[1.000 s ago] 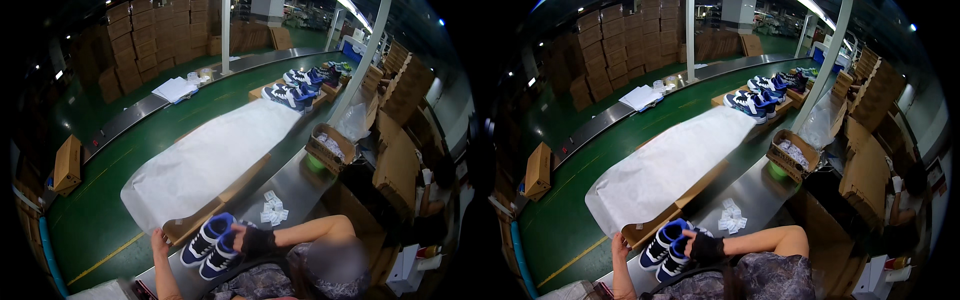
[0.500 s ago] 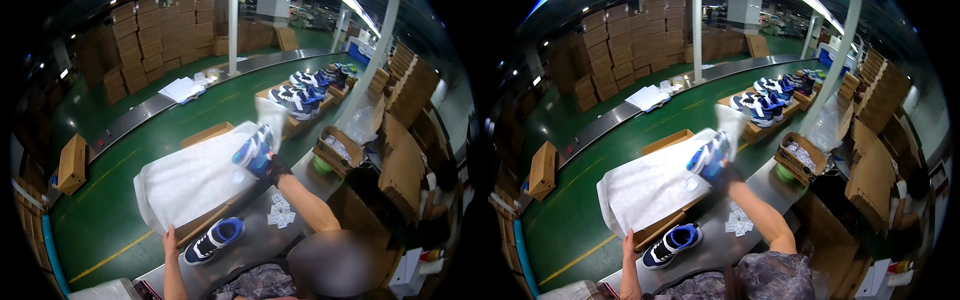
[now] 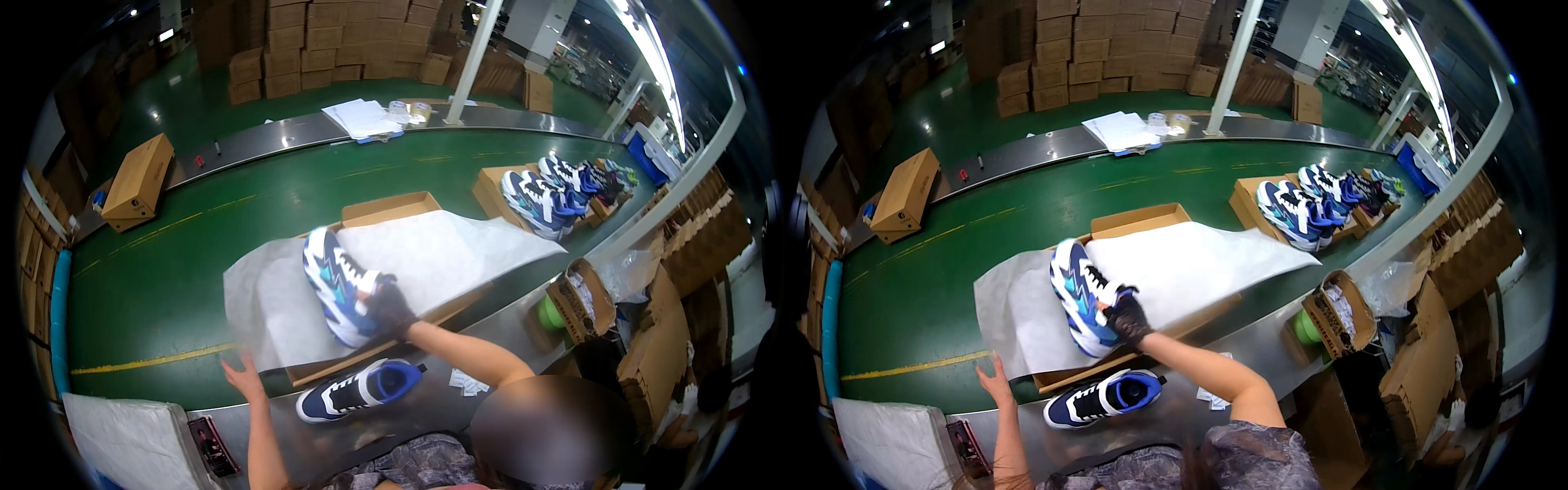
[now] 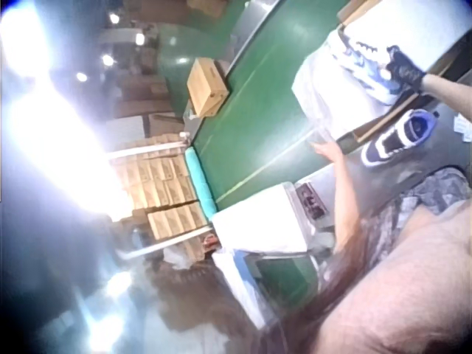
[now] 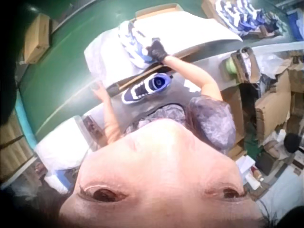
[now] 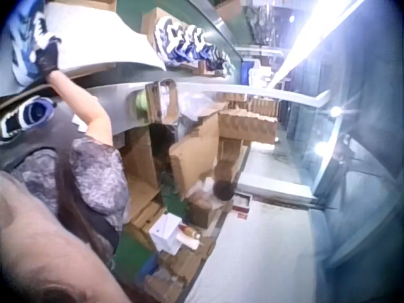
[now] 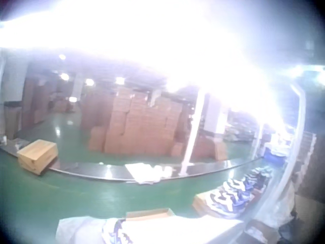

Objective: The person places pairs of sneakers into cardboard boxes on a conveyor belt. They line the boxes with tissue paper, insert the shoes, fold the paper over, close the boxes, and push them along the belt. The process repeats for multiple pairs of shoes.

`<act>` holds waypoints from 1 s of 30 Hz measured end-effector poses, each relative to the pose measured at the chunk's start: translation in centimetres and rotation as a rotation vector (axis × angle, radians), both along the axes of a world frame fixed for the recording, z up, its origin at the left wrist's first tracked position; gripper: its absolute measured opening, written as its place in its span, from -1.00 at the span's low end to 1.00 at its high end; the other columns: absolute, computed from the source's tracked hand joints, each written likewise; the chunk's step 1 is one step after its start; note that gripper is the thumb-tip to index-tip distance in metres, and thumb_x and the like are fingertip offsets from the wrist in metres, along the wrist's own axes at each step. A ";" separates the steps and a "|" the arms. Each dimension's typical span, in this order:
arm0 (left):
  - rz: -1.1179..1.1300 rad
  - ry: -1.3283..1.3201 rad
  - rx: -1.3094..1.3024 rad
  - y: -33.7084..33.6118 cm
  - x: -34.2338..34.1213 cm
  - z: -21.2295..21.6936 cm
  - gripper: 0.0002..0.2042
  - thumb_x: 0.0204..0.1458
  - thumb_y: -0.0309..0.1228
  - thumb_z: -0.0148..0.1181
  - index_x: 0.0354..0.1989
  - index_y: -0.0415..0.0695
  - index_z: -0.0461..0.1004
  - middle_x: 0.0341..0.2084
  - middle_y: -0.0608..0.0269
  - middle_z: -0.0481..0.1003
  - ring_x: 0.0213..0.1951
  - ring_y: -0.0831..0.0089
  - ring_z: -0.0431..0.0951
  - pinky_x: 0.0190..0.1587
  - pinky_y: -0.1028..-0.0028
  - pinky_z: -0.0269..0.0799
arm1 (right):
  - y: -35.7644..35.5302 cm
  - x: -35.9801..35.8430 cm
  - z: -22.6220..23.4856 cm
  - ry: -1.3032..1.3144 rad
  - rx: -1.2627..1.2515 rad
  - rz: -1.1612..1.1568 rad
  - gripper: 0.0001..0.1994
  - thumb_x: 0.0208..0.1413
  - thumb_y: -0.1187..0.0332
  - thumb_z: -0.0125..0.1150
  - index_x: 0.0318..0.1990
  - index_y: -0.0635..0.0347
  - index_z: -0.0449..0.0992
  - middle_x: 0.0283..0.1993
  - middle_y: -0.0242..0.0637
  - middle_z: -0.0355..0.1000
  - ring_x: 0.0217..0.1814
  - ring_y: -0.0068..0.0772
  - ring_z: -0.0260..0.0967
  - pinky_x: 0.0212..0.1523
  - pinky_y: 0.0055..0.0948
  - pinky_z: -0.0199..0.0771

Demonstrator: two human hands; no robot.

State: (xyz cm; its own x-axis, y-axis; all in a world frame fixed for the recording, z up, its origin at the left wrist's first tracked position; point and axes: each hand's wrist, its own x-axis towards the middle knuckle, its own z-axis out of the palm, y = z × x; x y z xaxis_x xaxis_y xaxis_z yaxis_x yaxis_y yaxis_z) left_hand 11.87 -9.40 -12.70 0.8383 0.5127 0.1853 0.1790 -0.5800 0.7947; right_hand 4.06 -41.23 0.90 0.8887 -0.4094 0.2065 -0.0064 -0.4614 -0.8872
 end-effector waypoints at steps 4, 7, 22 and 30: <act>-0.341 0.297 -0.606 0.3 1.3 2.7 -0.33 -0.09 -0.18 0.17 0.14 -0.24 0.04 -0.02 0.15 0.27 -0.02 0.27 0.31 -0.02 0.39 0.23 | 2.6 1.6 -9.1 0.139 -0.077 -0.037 -0.65 -0.11 0.25 0.14 -0.29 0.43 0.40 -0.34 0.02 0.41 -0.28 -0.13 0.39 -0.26 -0.31 0.34; -0.501 0.488 -1.084 -0.8 1.5 6.0 -0.40 -0.06 -0.25 0.13 0.11 -0.29 0.09 -0.01 0.13 0.27 0.03 0.28 0.29 0.04 0.33 0.18 | 4.1 2.0 -8.5 0.150 0.060 0.031 -0.58 -0.10 0.23 0.18 -0.17 0.40 0.34 -0.25 -0.05 0.39 -0.21 -0.22 0.37 -0.21 -0.35 0.33; -1.190 0.274 -0.766 -8.6 -2.5 18.9 -0.39 -0.17 -0.57 0.14 0.15 -0.23 0.10 -0.02 0.13 0.28 -0.02 0.43 0.29 -0.04 0.53 0.21 | 9.6 3.8 -7.4 0.176 0.356 0.191 -0.76 -0.03 0.29 0.09 -0.25 0.25 0.44 -0.15 -0.09 0.36 -0.16 -0.21 0.34 -0.18 -0.21 0.22; -0.982 -0.285 0.320 -8.5 3.4 8.5 -0.71 0.03 -0.31 -0.02 -0.14 -0.23 0.38 -0.09 -0.05 0.35 -0.02 0.11 0.34 -0.07 0.27 0.28 | 2.5 1.3 -0.3 0.119 -1.172 0.111 -0.61 -0.05 0.23 -0.05 -0.05 0.19 0.36 0.07 0.04 0.19 0.05 -0.07 0.18 -0.03 0.12 0.00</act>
